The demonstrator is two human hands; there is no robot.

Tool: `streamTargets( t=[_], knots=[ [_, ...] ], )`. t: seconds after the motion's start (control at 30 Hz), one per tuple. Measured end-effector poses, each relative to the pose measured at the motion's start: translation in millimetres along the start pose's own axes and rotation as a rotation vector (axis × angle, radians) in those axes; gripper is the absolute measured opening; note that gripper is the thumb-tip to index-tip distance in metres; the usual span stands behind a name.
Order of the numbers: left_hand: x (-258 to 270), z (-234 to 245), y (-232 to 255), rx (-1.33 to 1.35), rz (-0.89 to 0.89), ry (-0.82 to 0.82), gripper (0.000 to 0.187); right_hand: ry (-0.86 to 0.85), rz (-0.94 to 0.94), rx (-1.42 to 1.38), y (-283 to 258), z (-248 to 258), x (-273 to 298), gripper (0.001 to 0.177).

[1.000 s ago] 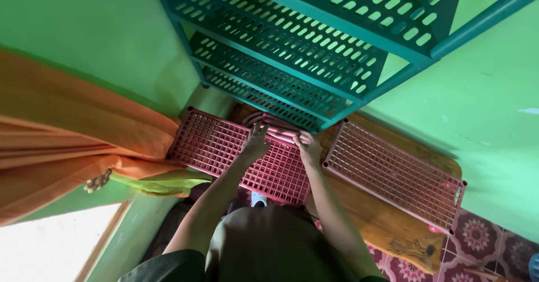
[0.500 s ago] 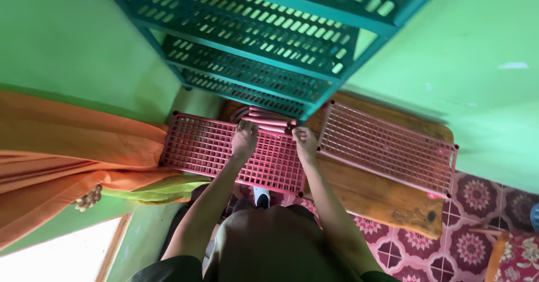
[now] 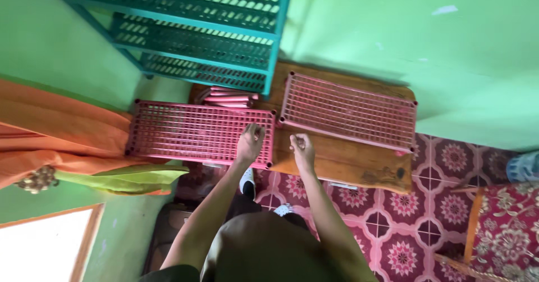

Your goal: The person disassembles a pink plastic shelving unit on a wooden table. They remove curved and straight plastic rods from the shelf frames and place them on the table. The person handles the shelf frames and rods by hand throughout the clip.

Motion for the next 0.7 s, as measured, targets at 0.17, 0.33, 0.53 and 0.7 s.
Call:
streamTargets(
  t=[0.17,0.33,0.53,0.7],
  knots=[
    [33,-72,7,0.155,0.02,-0.105,0.019,0.037,-0.103,-0.092,19,41,13,0.03],
    [44,-149,-11,0.151,0.165,-0.219,0.032,0.246,-0.401,-0.394,44,85,7,0.045],
    [24,-224,-37,0.731,0.701,-0.478,0.052,0.481,-0.481,-0.61,44,140,-24,0.06],
    [-6,-237,-29,1.027,0.801,-0.505,0.06,0.526,-0.434,-0.56,38,171,-43,0.059]
  ],
)
Point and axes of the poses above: each hand's wrist, its own x-axis away from the middle knuckle, its own z-axis out of the back of the hand, y = z × x, the point moved 9 cm from there along -x, towards the middle knuckle, and after that the axes turned 12 degrees about z, right-handed, at the moved point
